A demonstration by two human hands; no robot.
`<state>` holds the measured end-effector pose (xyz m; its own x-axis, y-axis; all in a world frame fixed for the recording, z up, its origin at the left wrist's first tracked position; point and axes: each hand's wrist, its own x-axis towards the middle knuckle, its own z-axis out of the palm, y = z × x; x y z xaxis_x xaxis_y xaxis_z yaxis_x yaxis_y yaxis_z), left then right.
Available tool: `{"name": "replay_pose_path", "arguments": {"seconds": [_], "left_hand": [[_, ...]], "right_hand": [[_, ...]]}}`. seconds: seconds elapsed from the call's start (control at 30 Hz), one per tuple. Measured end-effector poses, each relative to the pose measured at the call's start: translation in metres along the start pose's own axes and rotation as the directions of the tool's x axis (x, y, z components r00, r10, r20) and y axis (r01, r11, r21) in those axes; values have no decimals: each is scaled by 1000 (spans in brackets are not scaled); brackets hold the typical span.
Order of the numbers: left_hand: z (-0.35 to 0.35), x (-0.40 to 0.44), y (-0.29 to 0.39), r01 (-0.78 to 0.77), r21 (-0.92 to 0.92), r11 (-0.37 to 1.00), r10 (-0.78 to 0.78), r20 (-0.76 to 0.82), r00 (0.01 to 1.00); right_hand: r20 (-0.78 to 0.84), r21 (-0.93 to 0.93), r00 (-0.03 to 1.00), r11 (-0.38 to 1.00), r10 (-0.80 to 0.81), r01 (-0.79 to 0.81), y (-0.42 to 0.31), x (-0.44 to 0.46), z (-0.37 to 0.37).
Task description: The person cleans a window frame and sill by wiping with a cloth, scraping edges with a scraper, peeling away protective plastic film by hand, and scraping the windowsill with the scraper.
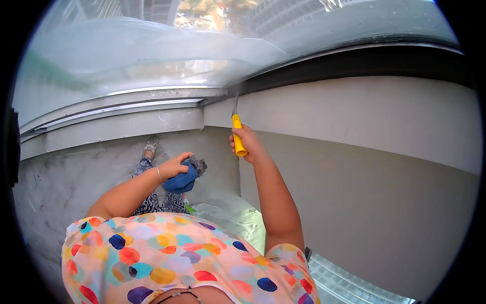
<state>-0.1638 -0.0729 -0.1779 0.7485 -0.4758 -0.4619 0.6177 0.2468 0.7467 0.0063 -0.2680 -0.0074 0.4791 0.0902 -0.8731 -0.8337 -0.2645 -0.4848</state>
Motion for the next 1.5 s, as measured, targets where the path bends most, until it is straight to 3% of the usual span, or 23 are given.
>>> {"name": "replay_pose_path", "arguments": {"seconds": [0.1,0.23,0.33,0.43,0.47,0.53,0.63,0.73,0.87,1.0,1.07,1.13,1.23,1.33,1.4,1.47,1.5], "left_hand": [[1,-27,21,70,-236,969,-90,-74,993],[-16,-25,-12,134,-542,830,-202,-67,977],[-14,-33,-8,102,-681,725,-260,-134,956],[-18,-35,-2,269,-769,579,-390,28,920],[-17,-35,-2,222,-755,617,-363,-23,931],[-14,-33,0,128,-716,686,-303,-122,945],[-12,-39,12,212,-674,708,-370,-97,924],[-4,-31,8,45,-294,955,-155,-366,918],[-7,-12,-22,49,-214,976,-107,-268,957],[-8,-13,-13,75,-118,990,-105,-270,957],[-7,-12,-12,68,-95,993,-92,-275,957],[-6,-12,-5,69,-85,994,-90,-272,958],[6,-4,17,59,76,995,-38,-246,969],[11,12,37,-58,190,980,98,-210,973],[10,17,61,-116,397,911,221,-230,948],[13,14,91,-106,646,756,335,-242,910],[15,13,104,-52,690,722,305,-250,919]], "right_hand": [[-34,-32,999,999,-10,9,-23,-16,3],[-56,71,998,997,17,-12,-35,-16,-6],[-63,85,998,996,23,-17,-38,-11,-3],[-83,103,996,994,41,-32,-39,-9,7],[-90,109,995,993,49,-39,-41,-10,9],[-98,120,994,992,53,-41,-44,-16,12],[-114,91,993,995,41,-30,-47,-26,11],[-118,75,991,996,61,-53,-47,-20,13],[-133,234,981,966,140,-107,-38,11,16],[-124,240,986,967,115,-83,-40,2,23],[-104,189,994,982,31,-10,-45,-13,19],[-132,163,991,987,38,-16,-43,-10,24],[-171,177,981,982,95,-64,-35,16,26],[-139,161,987,986,76,-54,-26,22,35],[-98,167,994,985,58,-41,-19,12,42],[-62,209,996,976,67,-53,-8,-4,49],[-42,239,996,969,76,-64,-1,-10,52]]}}
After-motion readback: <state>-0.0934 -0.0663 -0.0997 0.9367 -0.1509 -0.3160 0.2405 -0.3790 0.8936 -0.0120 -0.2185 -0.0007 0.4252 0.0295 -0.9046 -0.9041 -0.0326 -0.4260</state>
